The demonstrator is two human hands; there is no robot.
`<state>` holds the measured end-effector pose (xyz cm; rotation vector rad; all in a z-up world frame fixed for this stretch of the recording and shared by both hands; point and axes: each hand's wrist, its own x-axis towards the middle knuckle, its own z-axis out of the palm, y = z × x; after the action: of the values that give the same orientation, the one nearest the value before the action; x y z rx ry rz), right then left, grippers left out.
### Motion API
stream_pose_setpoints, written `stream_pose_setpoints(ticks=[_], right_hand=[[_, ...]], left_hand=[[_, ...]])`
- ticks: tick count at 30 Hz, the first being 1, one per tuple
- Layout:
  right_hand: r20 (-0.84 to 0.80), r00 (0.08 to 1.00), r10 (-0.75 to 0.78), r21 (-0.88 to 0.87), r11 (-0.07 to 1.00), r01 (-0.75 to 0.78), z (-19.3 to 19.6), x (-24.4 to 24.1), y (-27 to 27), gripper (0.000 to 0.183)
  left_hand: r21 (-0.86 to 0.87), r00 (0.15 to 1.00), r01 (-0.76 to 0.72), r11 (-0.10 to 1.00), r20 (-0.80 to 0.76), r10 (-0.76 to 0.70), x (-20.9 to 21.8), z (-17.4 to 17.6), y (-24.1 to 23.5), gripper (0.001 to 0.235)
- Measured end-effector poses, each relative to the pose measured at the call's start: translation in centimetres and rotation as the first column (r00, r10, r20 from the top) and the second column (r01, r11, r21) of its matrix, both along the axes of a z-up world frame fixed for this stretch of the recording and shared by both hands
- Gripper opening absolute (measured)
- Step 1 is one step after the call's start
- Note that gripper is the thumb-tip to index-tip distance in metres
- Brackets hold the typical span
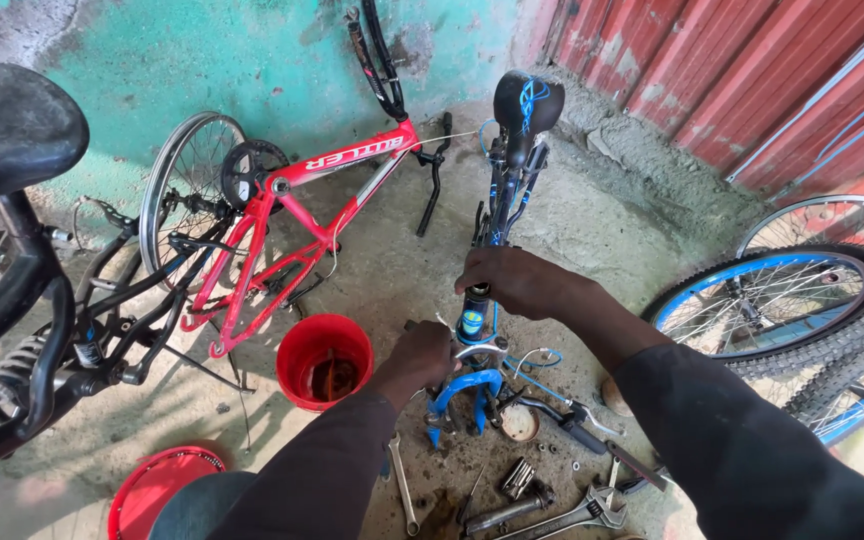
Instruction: The person works on the head tube of a blue bicycle frame, using a large wrench to loosen a nut. They then use their hands to remove a metal ring and other small components from the top of the frame.
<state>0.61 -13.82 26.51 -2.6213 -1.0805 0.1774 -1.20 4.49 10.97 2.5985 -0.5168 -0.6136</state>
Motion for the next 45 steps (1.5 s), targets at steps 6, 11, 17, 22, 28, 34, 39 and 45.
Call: stream_pose_setpoints(ticks=[6,11,17,22,28,34,39,45], right_hand=[[-0.042,0.939,-0.341,-0.085,0.938,0.337,-1.6,0.0,0.5,0.042],[0.047,0.984,-0.170,-0.151,0.973,0.175,-1.4,-0.1,0.4,0.037],[-0.151,0.974,-0.168,0.120,0.975,0.186,-0.7,0.0,-0.6,0.047],[0.100,0.879,-0.466,-0.241,0.846,0.476,-4.6,0.5,0.9,0.042],[-0.083,0.990,-0.110,0.110,0.987,0.119,-0.5,-0.4,0.2,0.031],[-0.004,0.918,-0.397,-0.009,0.918,0.397,-3.6,0.5,1.1,0.038],[0.059,0.940,-0.337,0.011,0.942,0.337,-3.5,0.7,1.3,0.036],[-0.229,0.971,-0.069,0.253,0.959,0.128,0.5,-0.9,0.2,0.032]], left_hand=[[-0.039,0.999,-0.048,0.998,0.010,0.049,0.2,-0.9,-0.1,0.022],[-0.032,0.998,-0.056,0.998,-0.032,0.055,-0.6,0.8,0.1,0.024],[-0.033,0.997,-0.037,0.999,-0.076,0.034,-0.2,1.5,0.2,0.024],[0.033,0.993,-0.075,0.997,-0.089,0.078,1.0,1.7,0.5,0.032],[0.001,0.975,-0.185,0.983,-0.128,0.184,1.9,9.3,2.0,0.041],[-0.365,0.990,-0.093,0.926,0.068,0.126,1.8,9.4,3.9,0.056],[-0.473,0.981,-0.057,0.879,0.136,0.137,0.3,8.8,4.6,0.056],[-0.556,0.964,-0.236,0.797,-0.031,0.264,-0.7,7.4,3.9,0.047]])
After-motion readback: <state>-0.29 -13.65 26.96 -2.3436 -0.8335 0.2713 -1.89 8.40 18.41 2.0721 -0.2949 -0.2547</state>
